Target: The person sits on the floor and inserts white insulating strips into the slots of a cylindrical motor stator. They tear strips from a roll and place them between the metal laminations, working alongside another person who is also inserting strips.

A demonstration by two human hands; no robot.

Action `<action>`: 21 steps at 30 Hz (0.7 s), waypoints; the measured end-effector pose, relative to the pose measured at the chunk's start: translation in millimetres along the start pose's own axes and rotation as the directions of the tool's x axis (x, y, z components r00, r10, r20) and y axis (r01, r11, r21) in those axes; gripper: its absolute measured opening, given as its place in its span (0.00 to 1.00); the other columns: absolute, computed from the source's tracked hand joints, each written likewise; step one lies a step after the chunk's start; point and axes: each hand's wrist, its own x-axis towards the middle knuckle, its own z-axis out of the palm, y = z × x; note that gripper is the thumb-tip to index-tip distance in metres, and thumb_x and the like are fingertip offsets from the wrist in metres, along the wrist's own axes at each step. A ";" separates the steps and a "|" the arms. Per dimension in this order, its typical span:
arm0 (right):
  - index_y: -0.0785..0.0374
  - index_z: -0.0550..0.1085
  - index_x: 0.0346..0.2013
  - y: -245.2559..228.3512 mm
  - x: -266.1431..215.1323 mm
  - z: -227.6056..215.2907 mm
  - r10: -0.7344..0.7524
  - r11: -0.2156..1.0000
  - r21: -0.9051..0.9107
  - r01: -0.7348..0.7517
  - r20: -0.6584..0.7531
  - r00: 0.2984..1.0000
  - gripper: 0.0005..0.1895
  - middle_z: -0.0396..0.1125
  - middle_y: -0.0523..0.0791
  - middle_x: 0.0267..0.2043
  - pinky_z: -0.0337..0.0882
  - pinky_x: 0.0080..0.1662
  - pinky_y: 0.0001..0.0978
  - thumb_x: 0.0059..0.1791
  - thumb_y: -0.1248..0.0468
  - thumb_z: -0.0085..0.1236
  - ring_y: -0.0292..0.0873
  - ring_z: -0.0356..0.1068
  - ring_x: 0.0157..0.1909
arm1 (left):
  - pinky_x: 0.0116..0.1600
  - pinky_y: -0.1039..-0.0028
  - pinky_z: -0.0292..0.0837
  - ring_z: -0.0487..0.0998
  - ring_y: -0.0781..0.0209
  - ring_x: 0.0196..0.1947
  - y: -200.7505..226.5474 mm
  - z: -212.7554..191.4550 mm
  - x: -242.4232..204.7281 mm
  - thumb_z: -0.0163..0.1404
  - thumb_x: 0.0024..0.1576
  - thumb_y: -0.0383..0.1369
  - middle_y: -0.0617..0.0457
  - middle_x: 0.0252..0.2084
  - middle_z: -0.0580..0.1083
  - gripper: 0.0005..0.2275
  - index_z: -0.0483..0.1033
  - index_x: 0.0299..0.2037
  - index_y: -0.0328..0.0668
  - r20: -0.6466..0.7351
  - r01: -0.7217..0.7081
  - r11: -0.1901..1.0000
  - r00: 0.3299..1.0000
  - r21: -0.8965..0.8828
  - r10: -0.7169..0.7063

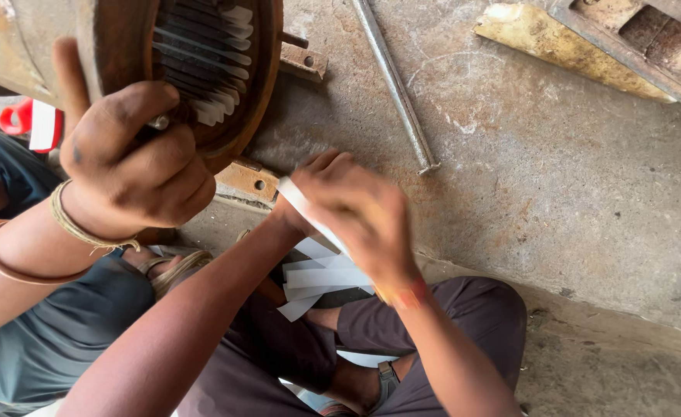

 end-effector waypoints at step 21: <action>0.61 0.83 0.31 -2.6 143.1 69.4 -0.111 0.993 -0.010 0.117 0.242 0.964 0.08 0.80 0.44 0.32 0.81 0.39 0.25 0.38 0.66 0.71 0.36 0.82 0.34 | 0.48 0.52 0.73 0.79 0.44 0.44 7.0 1.8 -1.1 0.52 0.50 0.43 0.47 0.44 0.77 0.17 0.78 0.48 0.46 0.079 -0.107 0.589 0.994 0.801 0.072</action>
